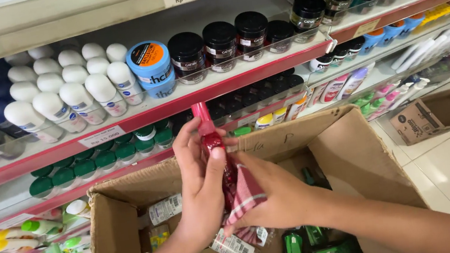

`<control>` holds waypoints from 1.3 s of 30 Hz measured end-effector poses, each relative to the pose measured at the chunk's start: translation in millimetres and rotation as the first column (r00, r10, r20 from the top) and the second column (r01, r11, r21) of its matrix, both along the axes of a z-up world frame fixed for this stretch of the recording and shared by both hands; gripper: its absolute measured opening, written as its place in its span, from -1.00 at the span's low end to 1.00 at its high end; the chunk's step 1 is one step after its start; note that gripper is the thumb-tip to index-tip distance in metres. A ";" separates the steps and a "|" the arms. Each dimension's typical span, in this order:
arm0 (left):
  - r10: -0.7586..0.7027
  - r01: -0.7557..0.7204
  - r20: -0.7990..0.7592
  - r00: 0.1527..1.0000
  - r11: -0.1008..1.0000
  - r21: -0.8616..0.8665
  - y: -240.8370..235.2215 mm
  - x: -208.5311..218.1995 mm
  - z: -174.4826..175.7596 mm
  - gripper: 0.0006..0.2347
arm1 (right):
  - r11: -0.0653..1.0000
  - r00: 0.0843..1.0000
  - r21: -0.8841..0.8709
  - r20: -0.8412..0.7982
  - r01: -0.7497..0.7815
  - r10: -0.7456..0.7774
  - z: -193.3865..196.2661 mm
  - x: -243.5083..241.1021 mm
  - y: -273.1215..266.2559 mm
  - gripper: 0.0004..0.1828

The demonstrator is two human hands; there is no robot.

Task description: Wiping down small spray bottles with a cloth and placing them on a grocery store shelf.

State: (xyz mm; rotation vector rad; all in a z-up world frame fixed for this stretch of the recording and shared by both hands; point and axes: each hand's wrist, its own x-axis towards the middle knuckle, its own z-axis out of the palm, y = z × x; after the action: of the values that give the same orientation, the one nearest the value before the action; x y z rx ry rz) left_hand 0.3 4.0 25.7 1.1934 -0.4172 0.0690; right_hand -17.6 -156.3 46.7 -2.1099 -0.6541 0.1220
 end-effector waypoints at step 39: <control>-0.304 0.115 -0.278 0.911 0.836 -0.537 21.0 18.0 17.5 -0.47 | 0.972 0.693 -0.139 0.682 -0.190 0.233 -10.5 -8.5 -11.1 -0.30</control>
State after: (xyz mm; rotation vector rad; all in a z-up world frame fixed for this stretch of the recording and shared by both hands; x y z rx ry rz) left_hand 18.2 25.0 43.2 0.6033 -0.1893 -0.2199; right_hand -26.1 -167.4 36.2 -2.1016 -1.3592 -0.5747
